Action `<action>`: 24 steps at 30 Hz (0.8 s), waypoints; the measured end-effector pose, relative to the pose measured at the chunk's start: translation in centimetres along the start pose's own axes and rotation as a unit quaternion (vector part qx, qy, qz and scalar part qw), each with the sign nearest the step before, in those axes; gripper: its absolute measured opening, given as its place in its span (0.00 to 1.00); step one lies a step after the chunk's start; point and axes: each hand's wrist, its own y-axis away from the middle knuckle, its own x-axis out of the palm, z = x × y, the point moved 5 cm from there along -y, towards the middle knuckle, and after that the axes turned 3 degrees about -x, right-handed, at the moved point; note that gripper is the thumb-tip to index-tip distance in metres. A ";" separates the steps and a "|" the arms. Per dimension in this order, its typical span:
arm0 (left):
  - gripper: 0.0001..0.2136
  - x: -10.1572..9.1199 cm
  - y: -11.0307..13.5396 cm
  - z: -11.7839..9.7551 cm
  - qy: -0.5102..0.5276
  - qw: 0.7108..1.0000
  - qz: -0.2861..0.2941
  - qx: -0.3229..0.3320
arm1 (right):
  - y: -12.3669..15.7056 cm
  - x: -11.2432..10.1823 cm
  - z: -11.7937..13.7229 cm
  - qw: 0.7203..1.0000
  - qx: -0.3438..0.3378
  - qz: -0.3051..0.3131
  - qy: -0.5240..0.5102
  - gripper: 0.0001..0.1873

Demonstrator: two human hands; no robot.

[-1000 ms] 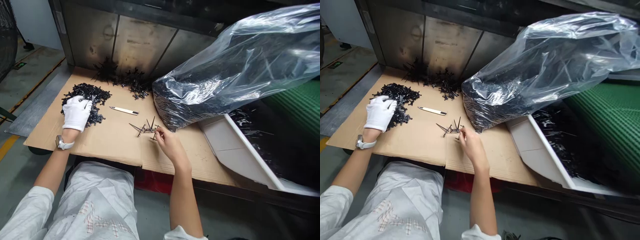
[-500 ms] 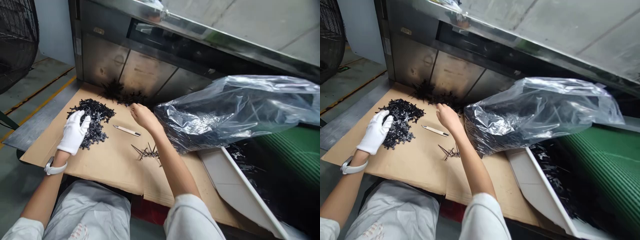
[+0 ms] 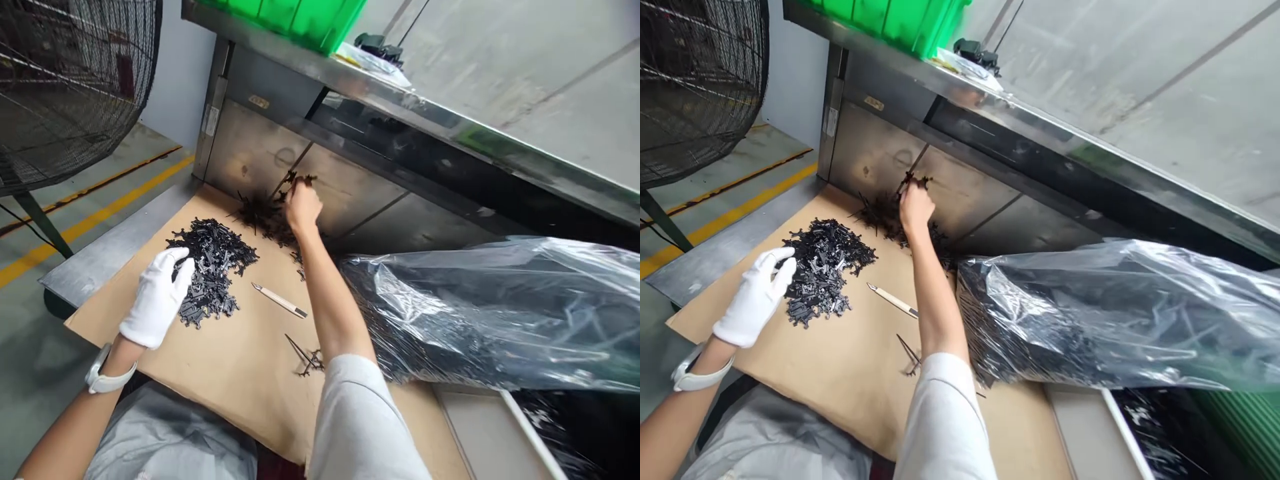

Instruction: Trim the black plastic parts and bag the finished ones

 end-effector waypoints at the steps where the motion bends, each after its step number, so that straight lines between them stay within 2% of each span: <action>1: 0.20 0.2 -0.1 -0.1 0.018 1.000 -0.002 -0.006 | 0.7 -1.4 -0.5 0.999 -0.010 -0.032 0.000 0.20; 4: 0.20 1.7 -0.1 -1.1 0.086 0.996 0.014 -0.025 | 5.3 -5.1 -0.3 0.987 -0.102 -0.117 -0.047 0.14; 7: 0.21 3.9 0.8 -2.7 0.157 0.984 0.054 -0.061 | 13.0 -7.6 1.9 0.953 -0.229 -0.150 -0.131 0.09; 10: 0.21 6.0 2.1 -4.3 0.217 0.963 0.114 -0.115 | 20.9 -8.5 4.1 0.929 -0.299 -0.131 -0.176 0.07; 11: 0.21 6.4 2.6 -4.8 0.210 0.963 0.120 -0.120 | 23.0 -8.6 4.7 0.926 -0.308 -0.120 -0.184 0.07; 13: 0.17 6.6 3.2 -5.7 0.150 0.978 0.095 -0.106 | 26.0 -8.5 5.4 0.924 -0.313 -0.103 -0.195 0.07; 15: 0.15 6.3 3.9 -6.2 0.090 0.991 0.050 -0.090 | 27.6 -8.3 5.5 0.925 -0.296 -0.091 -0.222 0.07; 17: 0.16 6.2 4.4 -6.5 0.113 0.987 0.051 -0.105 | 28.0 -7.8 4.9 0.925 -0.232 -0.063 -0.295 0.07; 19: 0.18 6.7 5.0 -6.5 0.225 0.952 0.125 -0.163 | 27.8 -6.8 3.6 0.898 -0.121 -0.007 -0.422 0.07; 21: 0.18 7.3 5.4 -6.6 0.357 0.881 0.215 -0.226 | 27.8 -5.8 2.1 0.846 -0.012 0.022 -0.533 0.08; 22: 0.17 7.3 5.3 -6.5 0.398 0.853 0.234 -0.243 | 27.8 -5.6 1.3 0.828 0.024 0.011 -0.560 0.08; 23: 0.17 7.1 4.9 -6.3 0.411 0.847 0.231 -0.245 | 27.8 -5.5 0.6 0.826 0.041 -0.014 -0.563 0.08; 24: 0.16 6.7 4.2 -5.8 0.392 0.865 0.210 -0.234 | 27.8 -5.7 0.0 0.838 0.039 -0.041 -0.542 0.08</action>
